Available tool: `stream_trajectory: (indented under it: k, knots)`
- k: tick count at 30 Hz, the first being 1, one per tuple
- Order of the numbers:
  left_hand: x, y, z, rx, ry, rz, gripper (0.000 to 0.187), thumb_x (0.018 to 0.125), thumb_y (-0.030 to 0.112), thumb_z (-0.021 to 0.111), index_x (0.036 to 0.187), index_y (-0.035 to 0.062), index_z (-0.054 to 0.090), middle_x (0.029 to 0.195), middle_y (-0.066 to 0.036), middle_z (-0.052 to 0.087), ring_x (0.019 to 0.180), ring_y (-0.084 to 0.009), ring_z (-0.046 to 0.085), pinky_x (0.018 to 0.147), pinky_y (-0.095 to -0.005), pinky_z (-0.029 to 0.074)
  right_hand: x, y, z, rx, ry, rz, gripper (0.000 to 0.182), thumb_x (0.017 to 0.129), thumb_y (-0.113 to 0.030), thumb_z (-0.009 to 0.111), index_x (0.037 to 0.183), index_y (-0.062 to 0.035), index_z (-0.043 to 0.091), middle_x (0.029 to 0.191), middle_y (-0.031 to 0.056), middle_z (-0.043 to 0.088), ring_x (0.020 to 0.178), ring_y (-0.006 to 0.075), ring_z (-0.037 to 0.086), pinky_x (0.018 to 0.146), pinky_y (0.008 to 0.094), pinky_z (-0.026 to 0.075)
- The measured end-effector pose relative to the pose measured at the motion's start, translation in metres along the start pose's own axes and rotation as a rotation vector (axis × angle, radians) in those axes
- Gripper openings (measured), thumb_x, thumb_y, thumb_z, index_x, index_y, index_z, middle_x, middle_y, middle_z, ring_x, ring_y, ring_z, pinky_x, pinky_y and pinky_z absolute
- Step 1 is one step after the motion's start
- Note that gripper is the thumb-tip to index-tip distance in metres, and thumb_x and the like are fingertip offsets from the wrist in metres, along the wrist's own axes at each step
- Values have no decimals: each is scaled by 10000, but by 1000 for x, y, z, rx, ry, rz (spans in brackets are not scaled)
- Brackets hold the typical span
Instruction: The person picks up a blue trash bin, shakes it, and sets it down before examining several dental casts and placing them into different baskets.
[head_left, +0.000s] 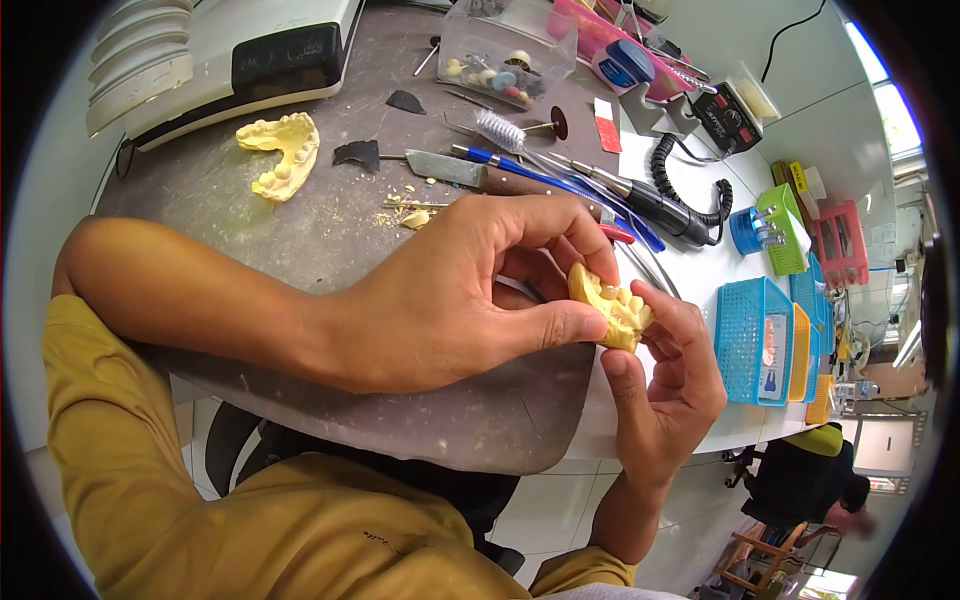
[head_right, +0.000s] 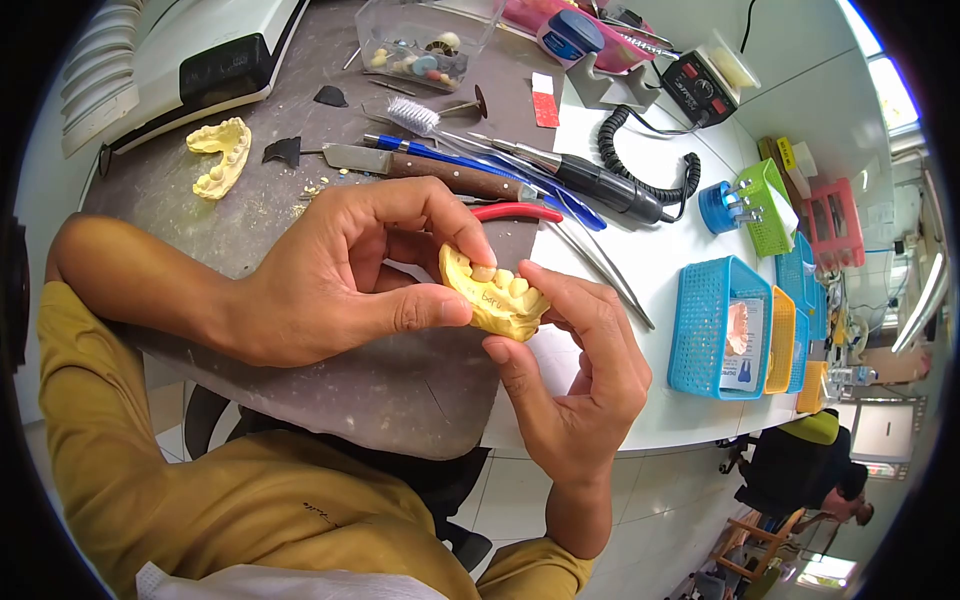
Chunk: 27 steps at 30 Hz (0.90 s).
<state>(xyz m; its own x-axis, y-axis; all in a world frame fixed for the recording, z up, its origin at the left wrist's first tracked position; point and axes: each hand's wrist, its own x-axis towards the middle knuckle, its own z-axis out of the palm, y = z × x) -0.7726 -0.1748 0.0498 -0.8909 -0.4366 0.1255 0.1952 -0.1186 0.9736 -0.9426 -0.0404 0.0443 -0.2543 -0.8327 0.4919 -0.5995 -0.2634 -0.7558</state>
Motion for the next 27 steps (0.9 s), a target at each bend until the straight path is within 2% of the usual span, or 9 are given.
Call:
stream_trajectory:
  k: [10, 19, 27]
  knots:
    - [-1, 1, 1, -21, 13, -19, 272, 866, 53, 711, 1090, 30, 559, 1075, -41, 597, 1053, -113, 599, 935, -279, 529, 0, -1, 0, 23, 1, 20, 420, 767, -77, 793, 1136, 53, 643, 1042, 157, 677, 891, 197, 628, 754, 288, 523]
    - [-1, -2, 0, 27, 8, 8, 261, 855, 17, 708, 1075, 28, 568, 1090, -40, 589, 1074, -120, 595, 963, -294, 517, 0, 0, 2, 26, 16, 0, 426, 770, -43, 784, 1153, 59, 627, 1086, 191, 644, 963, 215, 636, 805, 307, 541]
    - [0, -3, 0, -15, -5, 15, 255, 858, 16, 704, 1071, 25, 565, 1107, -48, 581, 1086, -129, 593, 975, -303, 514, 0, 2, 2, 22, 29, -36, 396, 781, -77, 790, 1122, 53, 635, 1097, 199, 639, 1011, 237, 633, 821, 318, 542]
